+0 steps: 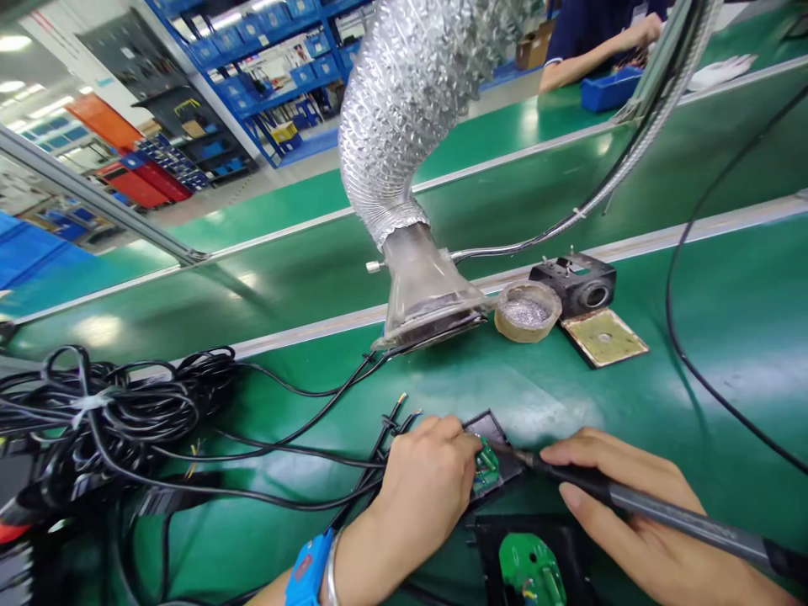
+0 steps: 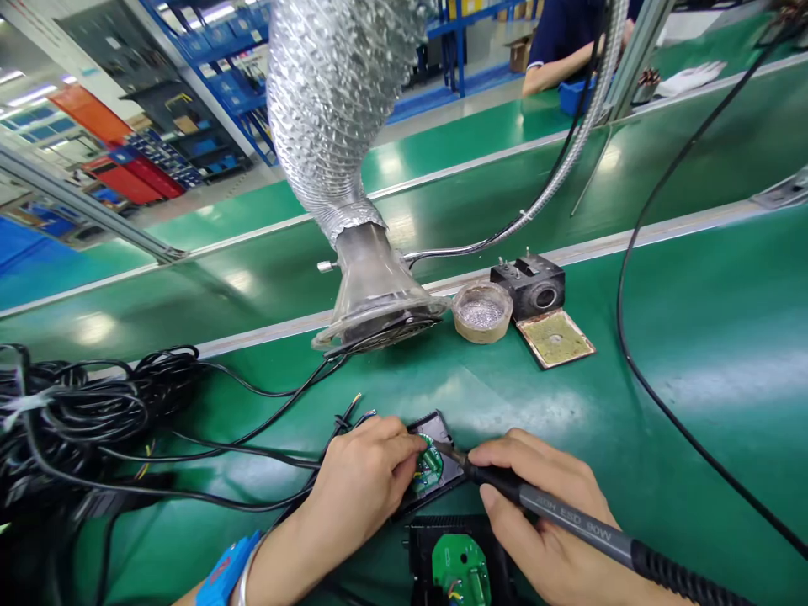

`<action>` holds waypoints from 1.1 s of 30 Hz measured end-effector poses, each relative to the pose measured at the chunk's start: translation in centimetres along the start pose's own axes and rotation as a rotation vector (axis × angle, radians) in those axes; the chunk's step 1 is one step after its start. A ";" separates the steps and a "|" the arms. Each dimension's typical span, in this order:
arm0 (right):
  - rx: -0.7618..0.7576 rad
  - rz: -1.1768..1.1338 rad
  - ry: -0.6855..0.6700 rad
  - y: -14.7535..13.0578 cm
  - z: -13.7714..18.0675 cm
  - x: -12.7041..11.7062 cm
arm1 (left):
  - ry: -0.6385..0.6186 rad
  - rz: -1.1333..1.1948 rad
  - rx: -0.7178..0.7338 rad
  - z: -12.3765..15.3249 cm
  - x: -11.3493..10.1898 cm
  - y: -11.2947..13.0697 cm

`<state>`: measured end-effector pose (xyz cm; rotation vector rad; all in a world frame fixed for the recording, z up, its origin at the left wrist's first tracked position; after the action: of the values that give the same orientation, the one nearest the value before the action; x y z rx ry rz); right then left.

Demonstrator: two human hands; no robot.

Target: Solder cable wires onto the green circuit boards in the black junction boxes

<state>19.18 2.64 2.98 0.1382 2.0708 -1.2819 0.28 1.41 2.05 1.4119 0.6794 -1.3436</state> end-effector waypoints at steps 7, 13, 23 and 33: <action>-0.039 -0.140 -0.033 -0.8 -0.8 0.0 | 0.023 0.007 0.013 0.2 0.1 0.0; -0.025 -0.168 -0.034 -0.9 -1.0 -0.1 | 0.062 0.017 0.028 0.3 -0.1 -0.1; -0.049 -0.162 -0.051 -0.7 -0.5 0.2 | 0.050 0.006 0.029 0.1 0.2 -0.3; -0.238 0.097 -0.032 -1.5 0.7 0.4 | 0.061 0.012 0.034 0.1 0.2 -0.2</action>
<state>18.57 1.16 3.67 0.1085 2.1431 -0.9651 0.12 1.29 1.85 1.4876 0.6897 -1.3124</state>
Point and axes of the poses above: each hand's wrist, its own z-axis away from the middle knuckle, its own x-axis out of the palm, y = z × x, the point moved 5 cm from there along -z, towards the middle knuckle, and after that the axes turned 4 degrees about x, right-handed, at the moved point
